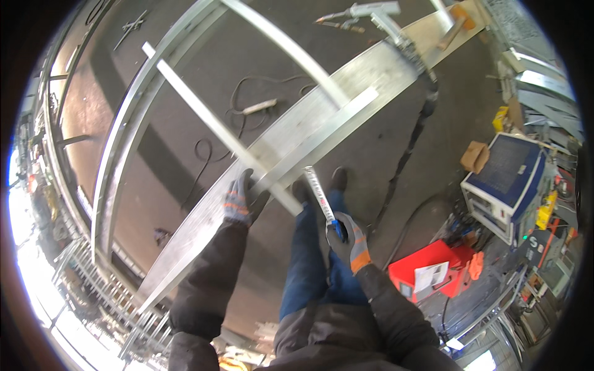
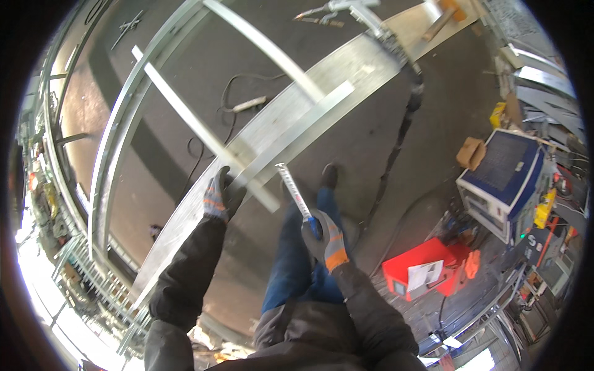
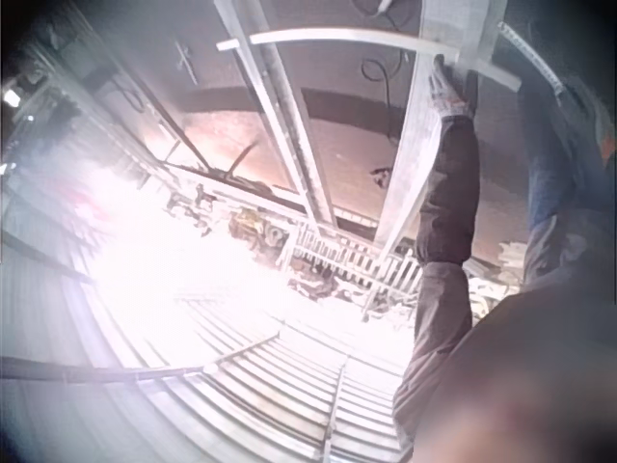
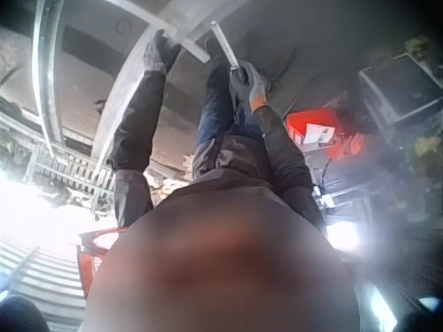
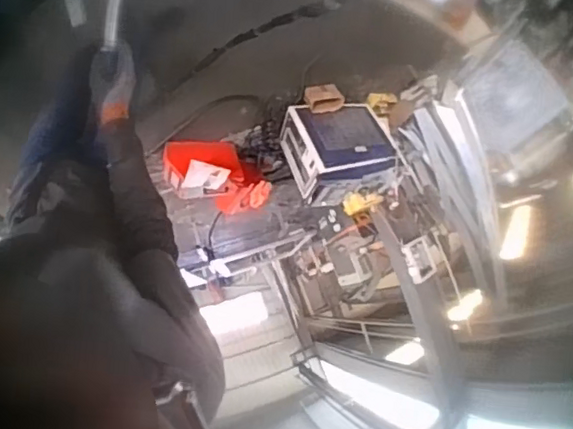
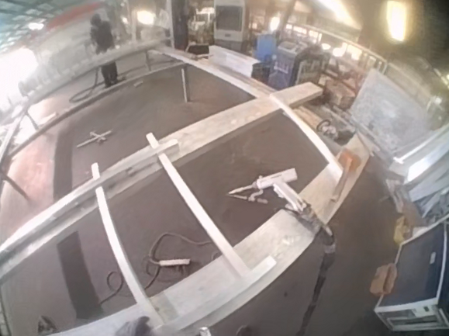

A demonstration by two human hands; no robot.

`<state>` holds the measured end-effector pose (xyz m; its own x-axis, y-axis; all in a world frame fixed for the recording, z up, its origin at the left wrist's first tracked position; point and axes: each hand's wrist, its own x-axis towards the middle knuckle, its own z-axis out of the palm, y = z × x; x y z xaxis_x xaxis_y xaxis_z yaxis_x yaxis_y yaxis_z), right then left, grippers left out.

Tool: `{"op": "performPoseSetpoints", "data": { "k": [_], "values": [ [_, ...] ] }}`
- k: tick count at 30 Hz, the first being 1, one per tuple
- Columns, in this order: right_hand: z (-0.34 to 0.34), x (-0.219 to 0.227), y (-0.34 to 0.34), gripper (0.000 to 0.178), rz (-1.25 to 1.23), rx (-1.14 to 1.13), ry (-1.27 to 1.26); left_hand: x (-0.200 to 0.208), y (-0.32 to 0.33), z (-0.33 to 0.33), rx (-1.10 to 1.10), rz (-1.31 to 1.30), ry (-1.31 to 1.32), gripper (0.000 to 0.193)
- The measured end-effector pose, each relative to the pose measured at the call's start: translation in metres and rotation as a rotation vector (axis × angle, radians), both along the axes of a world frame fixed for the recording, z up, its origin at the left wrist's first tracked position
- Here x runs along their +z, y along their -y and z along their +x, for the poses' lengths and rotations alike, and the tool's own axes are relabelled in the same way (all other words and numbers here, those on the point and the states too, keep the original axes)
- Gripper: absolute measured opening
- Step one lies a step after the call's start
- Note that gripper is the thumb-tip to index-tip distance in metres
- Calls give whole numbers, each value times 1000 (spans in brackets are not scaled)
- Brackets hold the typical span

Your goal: The person assembles a metal frame by placing crossbars onto a larger frame, tapping them into place with a rubber mallet, measuring with a tape measure, and tack-welding the joints with a welding torch. The person then places a paper on a red machine.

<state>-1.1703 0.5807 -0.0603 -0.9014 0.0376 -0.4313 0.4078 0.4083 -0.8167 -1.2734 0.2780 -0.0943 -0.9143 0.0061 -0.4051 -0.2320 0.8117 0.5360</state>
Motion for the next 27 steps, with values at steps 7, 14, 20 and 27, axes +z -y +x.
{"op": "performPoseSetpoints", "data": {
  "k": [7,14,20,27],
  "values": [
    [-177,-5,-89,41,179,-170,-377,0,-4,-20,-379,-154,-209,63],
    [-353,-38,-139,63,778,104,-567,5,-7,-23,-379,-154,-182,60],
    [-349,-33,-143,62,594,60,-586,4,-6,-26,-398,-139,-221,59],
    [-113,-29,-55,28,-814,-789,358,2,-7,-23,-417,-194,-238,57]
  ]
}}
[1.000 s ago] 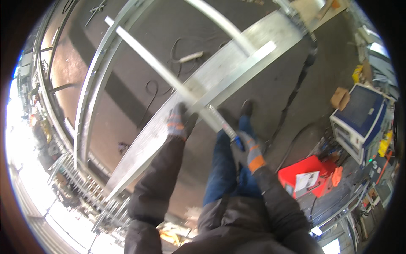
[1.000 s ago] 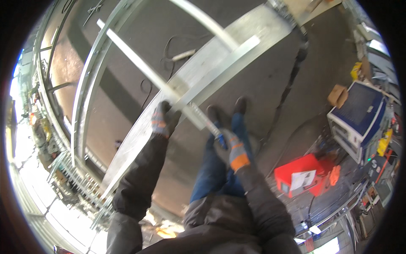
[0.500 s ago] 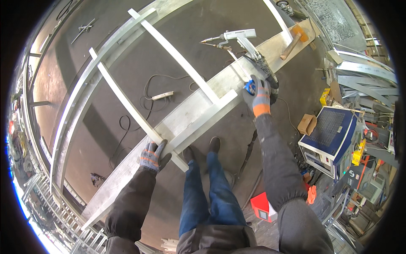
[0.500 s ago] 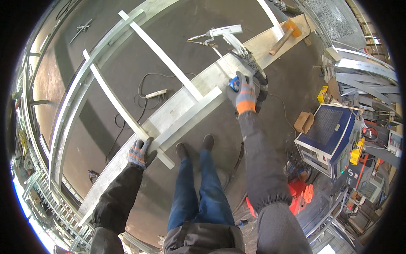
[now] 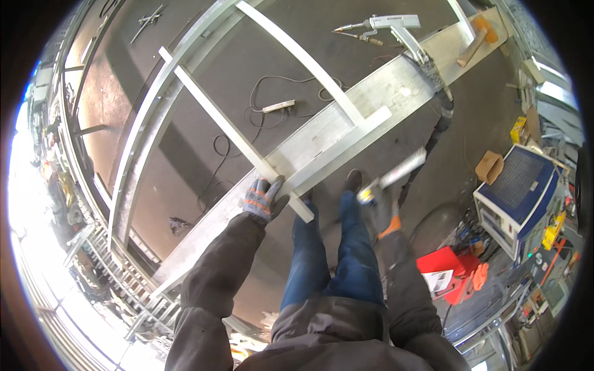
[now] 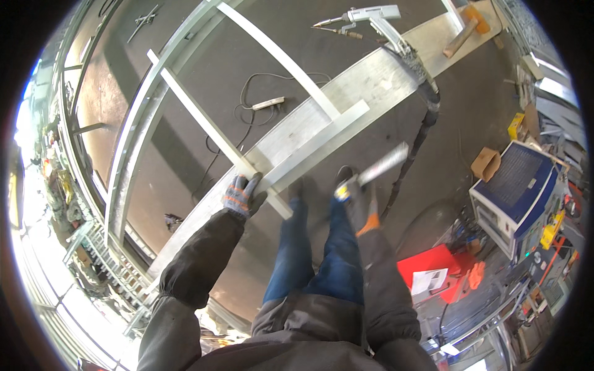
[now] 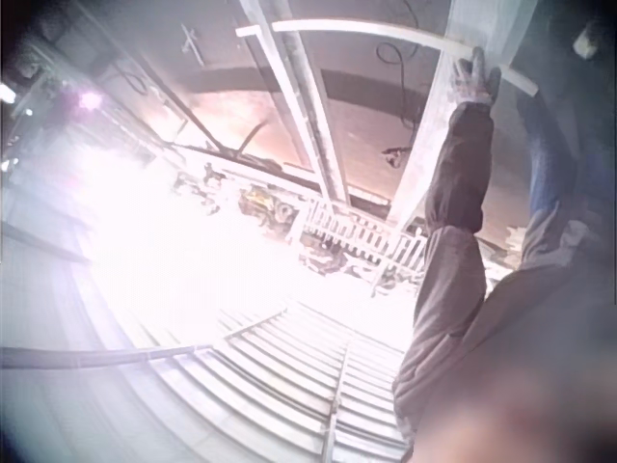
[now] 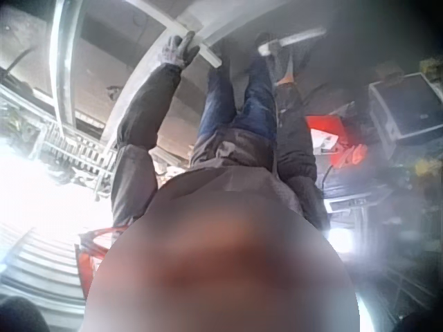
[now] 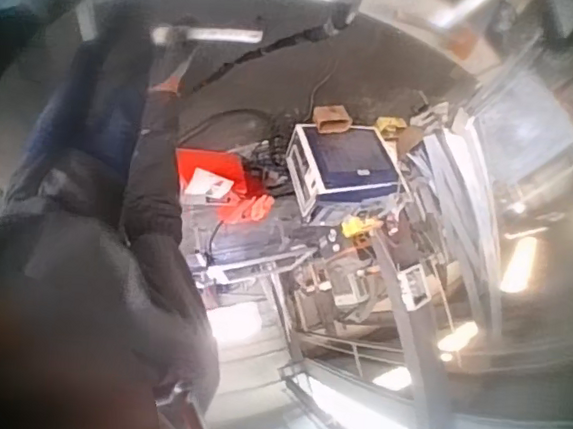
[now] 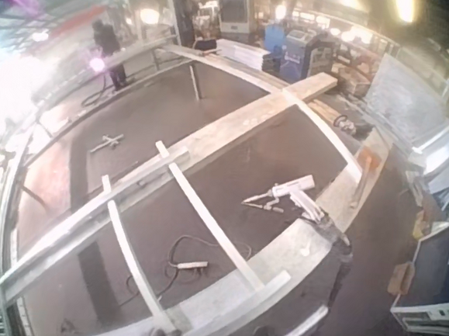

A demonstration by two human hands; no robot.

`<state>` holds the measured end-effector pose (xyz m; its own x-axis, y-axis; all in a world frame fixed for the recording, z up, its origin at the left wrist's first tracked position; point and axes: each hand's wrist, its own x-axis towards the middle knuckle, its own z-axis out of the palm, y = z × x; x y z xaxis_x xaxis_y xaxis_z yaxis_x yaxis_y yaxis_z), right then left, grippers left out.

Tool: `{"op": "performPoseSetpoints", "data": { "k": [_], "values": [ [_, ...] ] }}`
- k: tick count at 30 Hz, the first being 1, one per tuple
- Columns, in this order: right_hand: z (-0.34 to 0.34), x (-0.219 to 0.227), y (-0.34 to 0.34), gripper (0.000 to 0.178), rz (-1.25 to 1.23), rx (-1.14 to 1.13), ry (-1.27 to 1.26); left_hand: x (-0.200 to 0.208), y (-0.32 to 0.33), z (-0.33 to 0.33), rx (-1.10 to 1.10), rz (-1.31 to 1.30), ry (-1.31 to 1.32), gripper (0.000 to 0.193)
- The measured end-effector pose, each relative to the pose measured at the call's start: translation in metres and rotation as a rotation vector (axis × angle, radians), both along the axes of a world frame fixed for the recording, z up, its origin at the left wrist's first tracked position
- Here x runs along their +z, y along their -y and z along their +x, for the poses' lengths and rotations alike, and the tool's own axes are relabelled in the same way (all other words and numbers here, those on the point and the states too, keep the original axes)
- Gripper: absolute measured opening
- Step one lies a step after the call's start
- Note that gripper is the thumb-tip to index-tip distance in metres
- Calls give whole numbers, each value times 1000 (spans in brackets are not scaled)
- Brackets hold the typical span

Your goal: The person assembles a metal frame by placing crossbars onto a larger frame, tapping them into place with a rubber mallet, measuring with a tape measure, and tack-welding the joints with a welding torch. The person then places a paper on a red machine.

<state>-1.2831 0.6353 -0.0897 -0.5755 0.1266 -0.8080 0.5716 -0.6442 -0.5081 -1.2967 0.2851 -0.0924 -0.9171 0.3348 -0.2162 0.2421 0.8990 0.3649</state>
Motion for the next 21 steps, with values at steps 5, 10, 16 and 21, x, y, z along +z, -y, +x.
{"op": "performPoseSetpoints", "data": {
  "k": [5,10,16,21],
  "values": [
    [131,0,80,21,-299,-175,78,3,0,-5,3,90,76,55],
    [140,-10,164,20,84,-667,111,4,0,-5,-16,121,109,53],
    [127,-11,200,29,301,-718,130,4,-1,-3,27,58,151,51],
    [127,-8,206,34,-53,-929,-11,5,0,-3,28,32,212,52]
  ]
}}
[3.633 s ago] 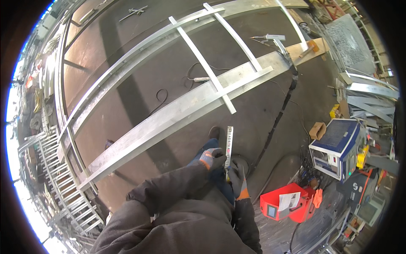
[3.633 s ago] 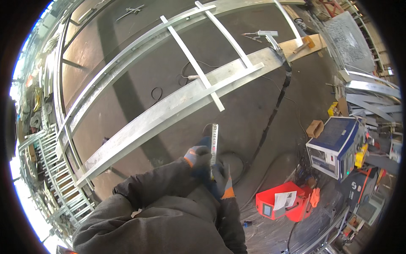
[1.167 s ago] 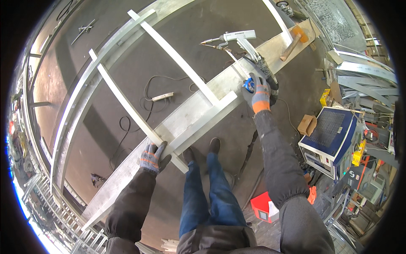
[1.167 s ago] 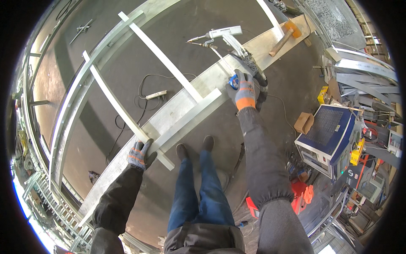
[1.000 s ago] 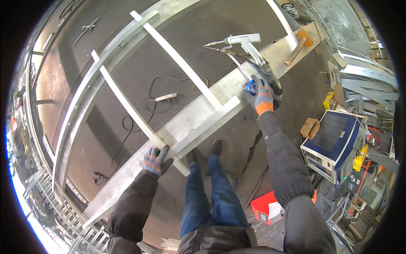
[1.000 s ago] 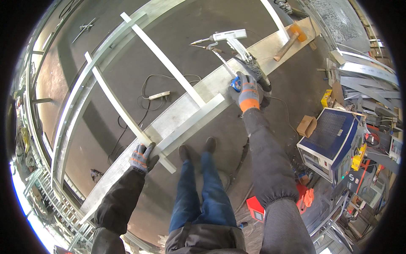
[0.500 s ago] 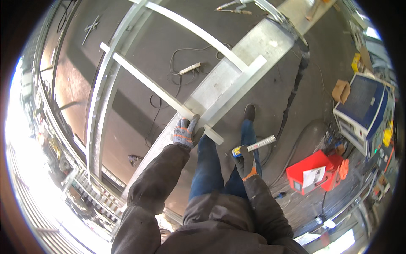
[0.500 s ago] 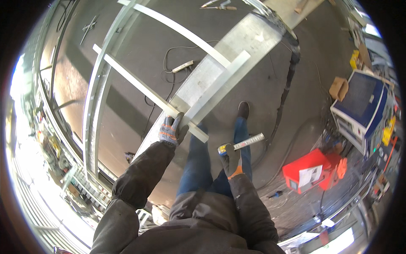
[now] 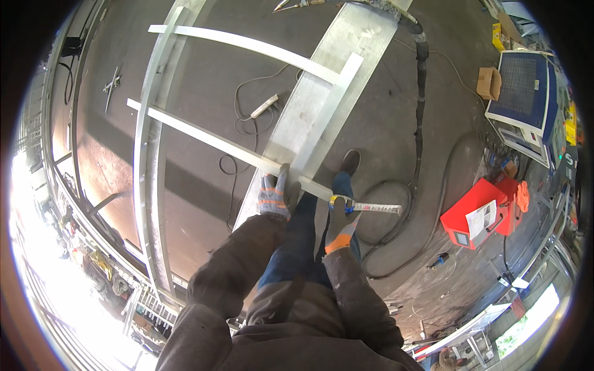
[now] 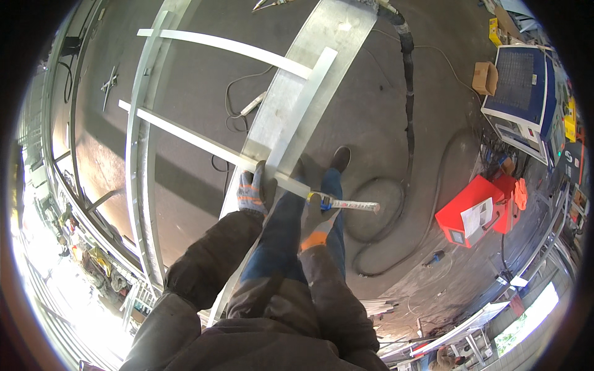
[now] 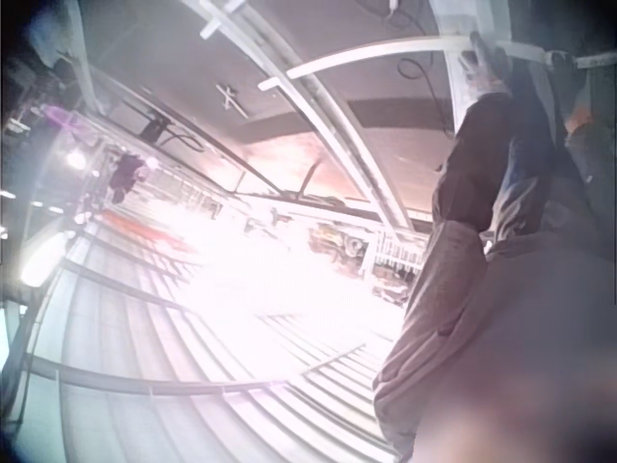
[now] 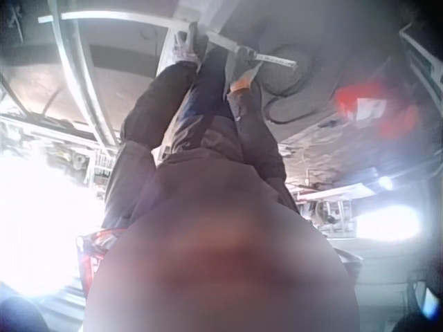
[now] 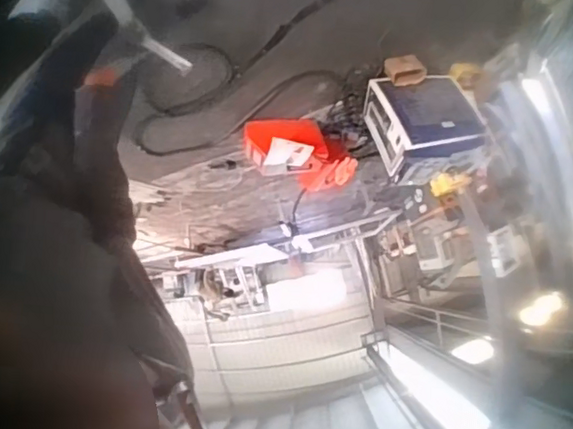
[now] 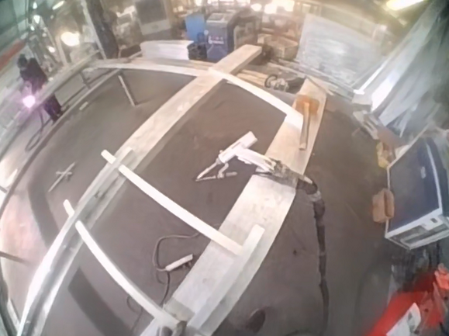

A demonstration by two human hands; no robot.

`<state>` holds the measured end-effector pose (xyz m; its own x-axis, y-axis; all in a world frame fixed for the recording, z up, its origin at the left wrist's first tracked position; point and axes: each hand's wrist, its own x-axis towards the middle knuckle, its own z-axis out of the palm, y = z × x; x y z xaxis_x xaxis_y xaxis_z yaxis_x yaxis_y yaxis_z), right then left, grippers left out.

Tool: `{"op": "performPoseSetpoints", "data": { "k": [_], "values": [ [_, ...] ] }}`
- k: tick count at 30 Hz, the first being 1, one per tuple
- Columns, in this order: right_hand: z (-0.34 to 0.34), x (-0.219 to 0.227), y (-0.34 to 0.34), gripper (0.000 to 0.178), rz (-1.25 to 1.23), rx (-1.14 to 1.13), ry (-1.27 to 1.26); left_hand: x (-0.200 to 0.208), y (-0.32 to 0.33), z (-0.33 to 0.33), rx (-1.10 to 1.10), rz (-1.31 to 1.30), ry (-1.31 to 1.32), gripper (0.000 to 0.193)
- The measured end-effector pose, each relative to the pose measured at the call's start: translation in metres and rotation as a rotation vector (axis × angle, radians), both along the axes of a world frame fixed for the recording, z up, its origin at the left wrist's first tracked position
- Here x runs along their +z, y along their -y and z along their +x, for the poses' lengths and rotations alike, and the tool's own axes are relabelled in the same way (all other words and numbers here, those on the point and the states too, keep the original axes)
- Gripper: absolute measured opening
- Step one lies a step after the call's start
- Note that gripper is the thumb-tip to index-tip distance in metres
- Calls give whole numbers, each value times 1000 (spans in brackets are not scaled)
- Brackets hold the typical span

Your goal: The person assembles a metal frame by placing crossbars onto a larger frame, tapping them into place with a rubber mallet, measuring with a tape measure, and tack-welding the joints with a welding torch. The person then places a paper on a red machine.

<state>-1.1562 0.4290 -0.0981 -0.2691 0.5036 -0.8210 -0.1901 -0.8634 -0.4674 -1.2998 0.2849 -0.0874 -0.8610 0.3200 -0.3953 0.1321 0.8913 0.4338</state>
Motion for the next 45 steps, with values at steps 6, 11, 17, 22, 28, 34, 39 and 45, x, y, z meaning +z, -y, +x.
{"op": "performPoseSetpoints", "data": {
  "k": [6,11,17,22,28,34,39,45],
  "values": [
    [8,-13,10,32,303,58,349,-2,1,3,-38,91,-137,53],
    [1,-7,13,37,353,513,276,-1,1,0,-39,36,-113,53],
    [17,7,-40,27,234,679,94,6,0,2,24,99,-29,50],
    [8,25,-79,33,233,977,28,5,0,-3,37,73,-2,53],
    [-3,81,-85,39,411,1385,77,37,-1,42,162,252,-115,62],
    [17,109,-57,53,742,1558,62,78,-19,82,331,769,878,24],
    [47,105,-79,55,665,1719,203,85,-17,33,-90,658,729,17],
    [68,123,-92,59,862,1540,143,84,-47,56,-72,710,916,20]
  ]
}}
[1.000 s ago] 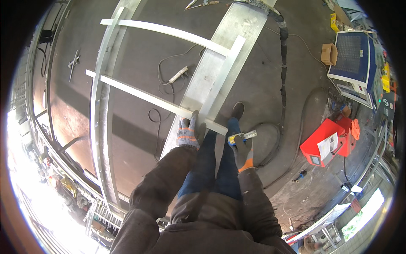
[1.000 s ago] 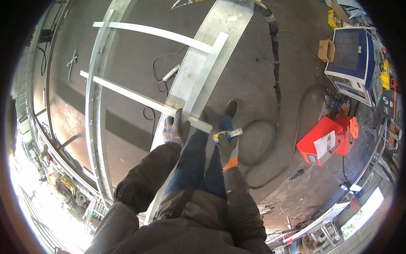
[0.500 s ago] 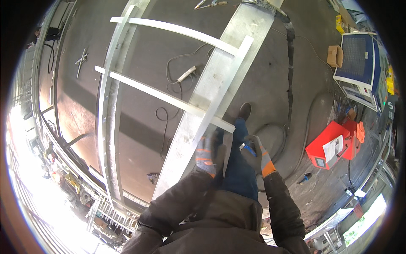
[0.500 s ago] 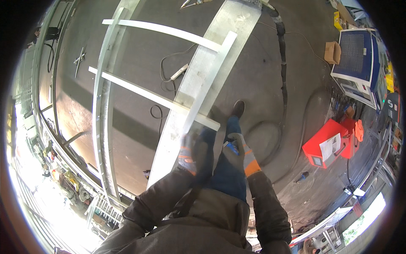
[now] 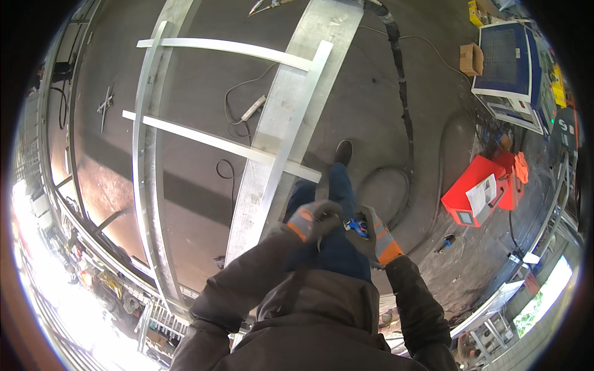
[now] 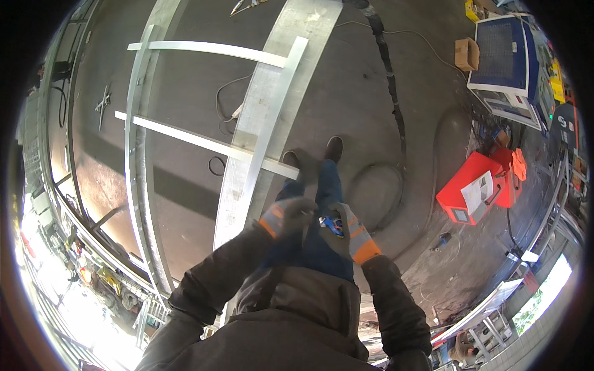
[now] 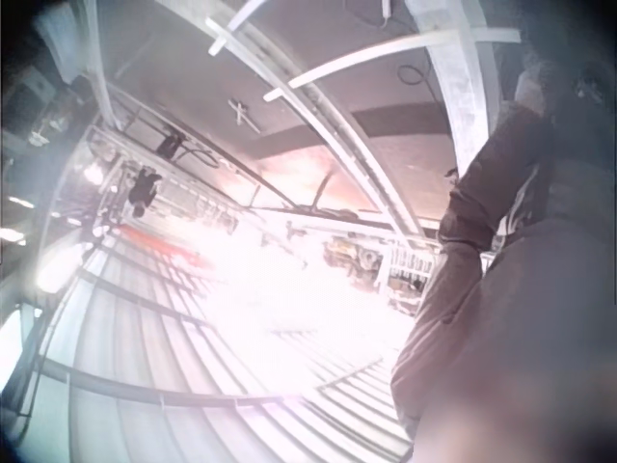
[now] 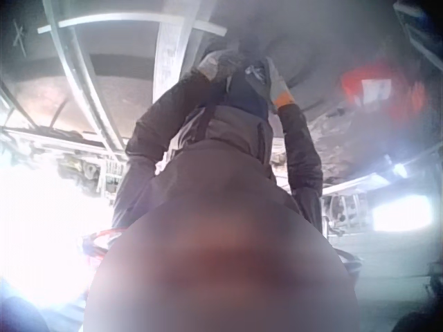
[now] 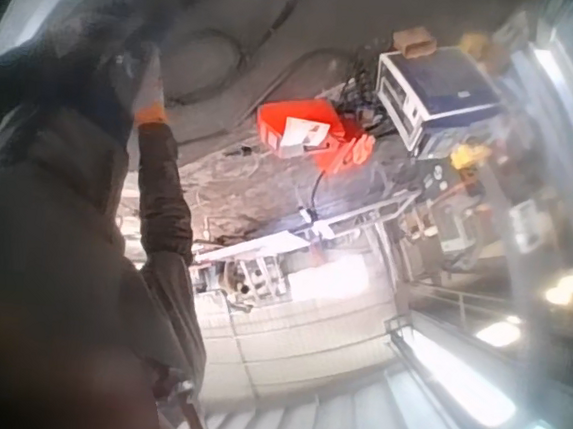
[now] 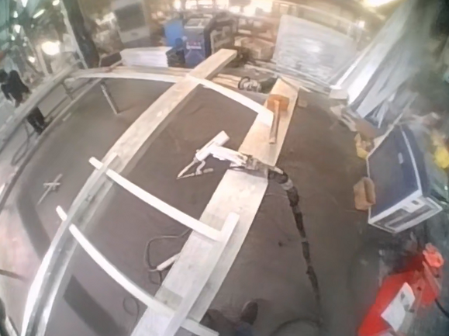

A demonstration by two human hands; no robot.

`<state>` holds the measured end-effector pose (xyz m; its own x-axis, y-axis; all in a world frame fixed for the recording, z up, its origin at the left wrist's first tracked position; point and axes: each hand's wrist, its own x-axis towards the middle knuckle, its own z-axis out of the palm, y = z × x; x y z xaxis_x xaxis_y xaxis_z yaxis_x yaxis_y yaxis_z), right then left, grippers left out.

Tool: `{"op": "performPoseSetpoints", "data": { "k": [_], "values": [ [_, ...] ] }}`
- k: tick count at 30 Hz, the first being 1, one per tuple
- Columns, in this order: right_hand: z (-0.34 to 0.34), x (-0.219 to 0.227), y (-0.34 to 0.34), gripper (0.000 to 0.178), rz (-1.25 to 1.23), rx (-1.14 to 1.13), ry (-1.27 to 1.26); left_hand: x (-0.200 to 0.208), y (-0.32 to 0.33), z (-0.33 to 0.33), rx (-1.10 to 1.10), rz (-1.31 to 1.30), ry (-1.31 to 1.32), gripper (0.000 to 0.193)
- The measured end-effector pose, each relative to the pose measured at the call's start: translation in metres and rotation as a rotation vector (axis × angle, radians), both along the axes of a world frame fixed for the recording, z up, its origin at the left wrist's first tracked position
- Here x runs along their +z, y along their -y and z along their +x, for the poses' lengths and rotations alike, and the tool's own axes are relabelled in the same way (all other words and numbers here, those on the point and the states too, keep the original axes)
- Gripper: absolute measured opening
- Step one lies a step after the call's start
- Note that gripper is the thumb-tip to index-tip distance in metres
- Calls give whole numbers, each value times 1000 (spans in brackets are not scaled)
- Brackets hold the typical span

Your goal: The person assembles a metal frame by placing crossbars onto a larger frame, tapping them into place with a rubber mallet, measuring with a tape measure, and tack-welding the joints with a welding torch. The person then places a paper on a red machine.

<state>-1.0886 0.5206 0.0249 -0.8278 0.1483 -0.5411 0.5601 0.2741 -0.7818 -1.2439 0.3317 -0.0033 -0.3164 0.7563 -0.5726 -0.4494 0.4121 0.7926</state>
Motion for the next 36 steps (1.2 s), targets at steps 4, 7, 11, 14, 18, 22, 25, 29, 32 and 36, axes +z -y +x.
{"op": "performPoseSetpoints", "data": {
  "k": [4,7,11,14,18,22,25,29,32,36],
  "values": [
    [-8,11,10,48,-19,-111,21,4,-13,21,-95,-87,-15,21],
    [-7,9,8,45,-53,-72,-10,9,-11,12,-158,-78,-120,18],
    [12,-7,-16,39,74,-7,-8,9,3,-20,78,-98,33,11],
    [34,-24,-39,31,168,34,74,-4,15,-33,393,-149,260,5],
    [63,-51,-44,22,241,-7,126,-28,15,-18,341,-198,181,8],
    [70,-94,-34,27,144,-269,211,-38,17,-14,452,-293,-250,24],
    [51,-122,-28,34,63,-472,180,-36,31,-28,417,-505,-844,47],
    [3,-119,-31,38,393,-85,427,-43,51,-44,397,-622,-859,65],
    [-43,-102,-28,37,516,14,389,-63,53,-48,304,-714,-770,73],
    [-78,-76,-28,32,546,98,427,-91,43,-51,384,-741,-536,72]
  ]
}}
